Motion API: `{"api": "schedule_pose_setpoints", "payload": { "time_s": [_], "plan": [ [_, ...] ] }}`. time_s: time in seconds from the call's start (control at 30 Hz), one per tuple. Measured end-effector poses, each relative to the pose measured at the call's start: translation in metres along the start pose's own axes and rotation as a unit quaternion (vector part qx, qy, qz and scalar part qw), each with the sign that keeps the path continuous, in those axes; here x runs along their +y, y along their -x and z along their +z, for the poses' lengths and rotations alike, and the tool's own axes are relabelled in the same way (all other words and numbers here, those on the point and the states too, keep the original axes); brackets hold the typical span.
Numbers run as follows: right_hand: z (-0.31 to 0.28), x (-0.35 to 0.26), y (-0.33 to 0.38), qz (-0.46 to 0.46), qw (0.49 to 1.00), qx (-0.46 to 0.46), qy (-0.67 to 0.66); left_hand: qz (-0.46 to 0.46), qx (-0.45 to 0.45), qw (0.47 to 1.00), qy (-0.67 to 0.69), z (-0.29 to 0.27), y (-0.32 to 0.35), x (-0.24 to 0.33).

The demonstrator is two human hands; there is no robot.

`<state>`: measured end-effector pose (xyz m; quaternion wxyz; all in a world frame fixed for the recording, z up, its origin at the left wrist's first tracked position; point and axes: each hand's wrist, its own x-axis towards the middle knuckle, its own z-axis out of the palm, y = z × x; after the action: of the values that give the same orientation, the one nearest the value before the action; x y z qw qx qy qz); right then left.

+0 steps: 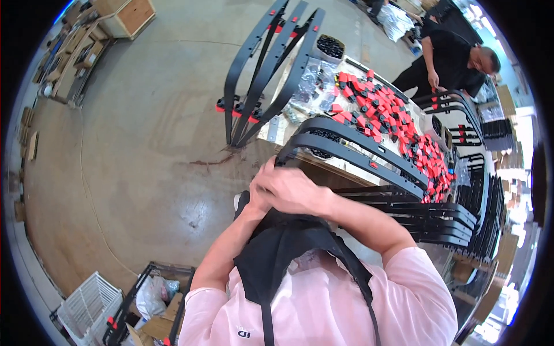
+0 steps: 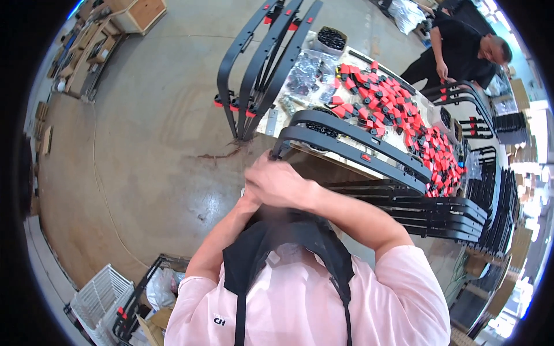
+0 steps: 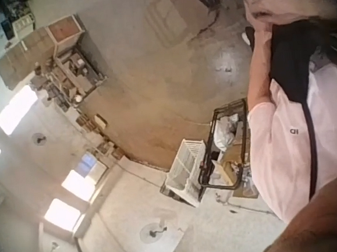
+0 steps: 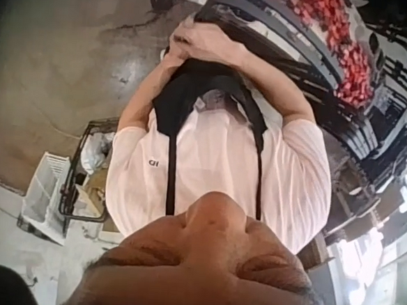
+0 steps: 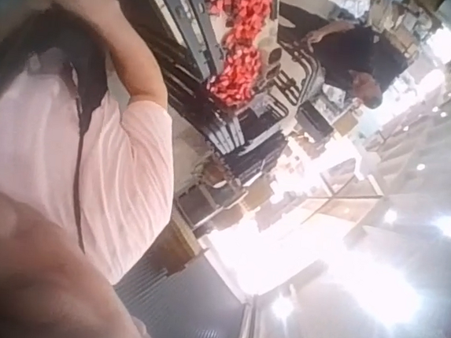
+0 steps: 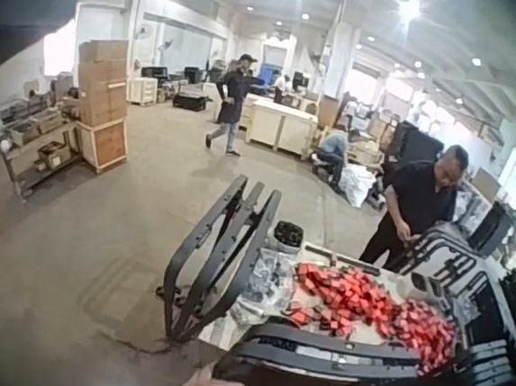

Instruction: Assembling metal frames by inserting plastic end caps and securing them with a tool.

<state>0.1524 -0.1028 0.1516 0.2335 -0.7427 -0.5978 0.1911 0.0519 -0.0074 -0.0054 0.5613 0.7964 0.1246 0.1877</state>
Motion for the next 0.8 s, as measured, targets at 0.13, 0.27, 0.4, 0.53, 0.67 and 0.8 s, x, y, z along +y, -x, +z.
{"api": "schedule_pose_setpoints", "payload": {
  "time_s": [0.13,0.27,0.4,0.53,0.67,0.8],
  "plan": [
    [0.021,0.067,0.073,0.241,0.968,-0.046,-0.048,-0.11,-0.06,0.975,-0.184,-0.011,-0.016,0.047],
    [0.016,0.143,0.093,0.459,0.884,0.064,-0.055,-0.131,-0.053,0.965,-0.22,-0.012,-0.02,0.056],
    [0.021,0.214,0.103,0.196,0.956,0.126,0.178,-0.128,-0.052,0.965,-0.223,-0.005,-0.027,0.052],
    [0.024,0.23,0.072,0.233,0.952,0.156,0.123,-0.119,-0.057,0.963,-0.237,-0.011,-0.032,0.057],
    [0.038,0.243,0.075,0.143,0.901,0.197,0.359,-0.082,-0.048,0.958,-0.27,-0.011,-0.028,0.049],
    [0.035,0.224,0.075,0.092,0.814,0.064,0.57,-0.086,-0.046,0.956,-0.277,-0.008,-0.019,0.045]
  ]
}}
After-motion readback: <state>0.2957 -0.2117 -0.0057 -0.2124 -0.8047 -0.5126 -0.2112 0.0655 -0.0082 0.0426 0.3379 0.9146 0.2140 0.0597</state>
